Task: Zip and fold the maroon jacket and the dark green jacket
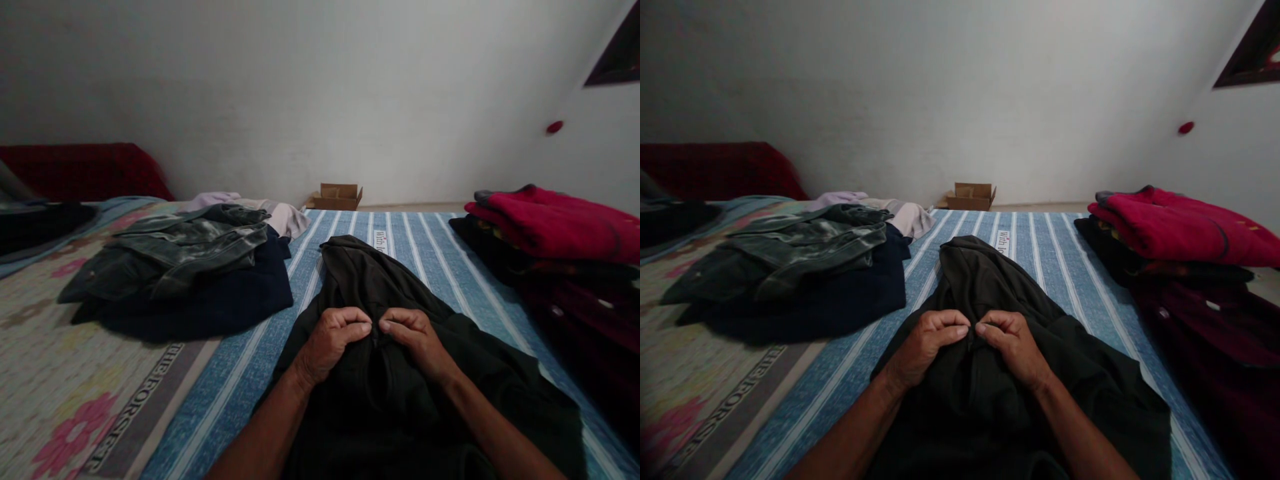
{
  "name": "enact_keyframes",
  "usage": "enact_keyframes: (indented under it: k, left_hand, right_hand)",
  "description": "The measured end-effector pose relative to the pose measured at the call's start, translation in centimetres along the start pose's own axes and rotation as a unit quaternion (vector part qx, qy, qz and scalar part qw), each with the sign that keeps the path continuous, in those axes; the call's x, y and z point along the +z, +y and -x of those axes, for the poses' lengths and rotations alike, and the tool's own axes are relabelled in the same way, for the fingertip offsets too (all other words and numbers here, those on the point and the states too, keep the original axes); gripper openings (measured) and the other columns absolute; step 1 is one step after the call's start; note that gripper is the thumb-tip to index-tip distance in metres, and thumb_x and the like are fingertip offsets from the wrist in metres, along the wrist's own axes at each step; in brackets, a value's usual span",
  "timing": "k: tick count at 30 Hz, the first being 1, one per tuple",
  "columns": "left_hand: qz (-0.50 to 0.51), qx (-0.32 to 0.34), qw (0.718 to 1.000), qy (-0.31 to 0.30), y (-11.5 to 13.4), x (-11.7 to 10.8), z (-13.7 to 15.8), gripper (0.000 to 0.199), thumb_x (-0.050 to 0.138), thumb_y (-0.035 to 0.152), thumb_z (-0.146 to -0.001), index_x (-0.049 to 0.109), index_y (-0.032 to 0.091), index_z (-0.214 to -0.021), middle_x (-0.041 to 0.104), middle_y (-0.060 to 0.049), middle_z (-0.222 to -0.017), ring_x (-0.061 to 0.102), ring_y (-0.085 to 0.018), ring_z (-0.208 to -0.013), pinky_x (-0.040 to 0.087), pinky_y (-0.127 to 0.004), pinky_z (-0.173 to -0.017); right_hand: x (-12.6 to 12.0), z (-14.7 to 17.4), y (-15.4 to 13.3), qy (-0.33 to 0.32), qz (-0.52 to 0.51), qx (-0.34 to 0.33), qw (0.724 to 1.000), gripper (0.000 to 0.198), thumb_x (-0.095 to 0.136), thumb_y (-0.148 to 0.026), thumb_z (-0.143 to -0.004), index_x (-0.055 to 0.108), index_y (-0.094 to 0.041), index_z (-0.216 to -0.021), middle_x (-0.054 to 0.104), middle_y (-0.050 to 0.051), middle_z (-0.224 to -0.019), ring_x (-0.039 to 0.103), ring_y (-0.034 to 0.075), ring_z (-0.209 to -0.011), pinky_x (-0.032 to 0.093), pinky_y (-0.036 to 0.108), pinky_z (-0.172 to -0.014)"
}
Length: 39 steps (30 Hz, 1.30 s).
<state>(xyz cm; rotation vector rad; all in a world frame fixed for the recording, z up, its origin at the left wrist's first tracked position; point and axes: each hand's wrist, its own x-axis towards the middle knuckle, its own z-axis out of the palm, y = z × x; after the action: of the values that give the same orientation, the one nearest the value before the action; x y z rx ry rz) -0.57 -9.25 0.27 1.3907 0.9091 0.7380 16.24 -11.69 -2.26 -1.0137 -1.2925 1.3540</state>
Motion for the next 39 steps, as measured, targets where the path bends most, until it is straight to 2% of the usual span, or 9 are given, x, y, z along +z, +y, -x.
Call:
enact_keyframes:
  k: [9,15,22,26,31,36,39]
  left_hand:
    - [-0.036,0.02,0.999,-0.023,-0.07,-0.08,-0.12,0.016,0.057,0.029,-0.07,0.062,0.015,-0.064,0.049,0.004,-0.059,0.04,-0.009,-0.057,0.032,-0.021,-0.057]
    - [-0.067,0.03,0.997,-0.016,0.1,-0.07,-0.14,0.018,0.057,0.031,-0.071,0.062,0.015,-0.064,0.049,0.004,-0.06,0.041,-0.01,-0.059,0.032,-0.021,-0.057]
    - [0.029,-0.02,0.999,0.0,-0.15,-0.18,-0.29,0.021,0.062,0.033,-0.067,0.059,0.014,-0.061,0.05,0.003,-0.056,0.041,-0.009,-0.054,0.032,-0.02,-0.053]
    - [0.051,-0.038,0.998,0.009,-0.27,-0.09,-0.36,0.027,0.064,0.038,-0.068,0.057,0.013,-0.059,0.049,0.004,-0.054,0.04,-0.008,-0.051,0.031,-0.02,-0.05]
    - [0.071,-0.049,0.996,-0.014,-0.11,-0.26,-0.31,0.021,0.065,0.034,-0.065,0.062,0.013,-0.061,0.053,0.003,-0.055,0.044,-0.008,-0.053,0.033,-0.02,-0.053]
    - [0.084,-0.063,0.994,-0.032,-0.13,-0.66,-0.38,0.014,0.064,0.027,-0.06,0.064,0.013,-0.059,0.053,0.003,-0.052,0.043,-0.008,-0.05,0.032,-0.02,-0.051]
    - [0.102,-0.08,0.991,-0.042,-0.19,-0.7,-0.46,0.013,0.064,0.025,-0.058,0.064,0.013,-0.057,0.054,0.002,-0.051,0.043,-0.008,-0.048,0.032,-0.021,-0.05]
  right_hand:
    - [0.42,0.01,0.1,0.04,0.032,-0.017,0.999,0.027,0.06,-0.037,-0.074,0.056,-0.015,-0.059,0.043,-0.004,-0.054,0.035,0.009,-0.052,0.027,0.022,-0.048]
    - [0.35,-0.27,0.72,0.055,0.033,-0.027,0.998,0.028,0.062,-0.039,-0.073,0.055,-0.015,-0.059,0.042,-0.004,-0.054,0.035,0.009,-0.054,0.028,0.022,-0.049]
    - [0.28,-0.44,0.76,0.007,0.006,0.014,1.0,0.036,0.059,-0.044,-0.077,0.047,-0.016,-0.058,0.035,-0.006,-0.054,0.028,0.007,-0.051,0.023,0.021,-0.046]
    - [0.35,-0.41,0.36,-0.004,0.022,-0.003,1.0,0.039,0.057,-0.046,-0.079,0.043,-0.017,-0.057,0.032,-0.006,-0.055,0.027,0.007,-0.052,0.022,0.021,-0.046]
    - [0.47,-0.4,0.21,-0.012,0.04,-0.015,0.999,0.043,0.055,-0.048,-0.08,0.038,-0.018,-0.055,0.028,-0.006,-0.055,0.025,0.007,-0.051,0.022,0.021,-0.046]
    - [0.76,-0.47,0.15,-0.005,0.052,-0.023,0.998,0.038,0.061,-0.049,-0.075,0.049,-0.017,-0.06,0.039,-0.005,-0.056,0.033,0.008,-0.054,0.026,0.021,-0.049]
    - [0.92,-0.55,0.09,0.0,0.055,-0.035,0.998,0.036,0.061,-0.049,-0.075,0.048,-0.017,-0.062,0.04,-0.005,-0.059,0.034,0.008,-0.056,0.028,0.021,-0.05]
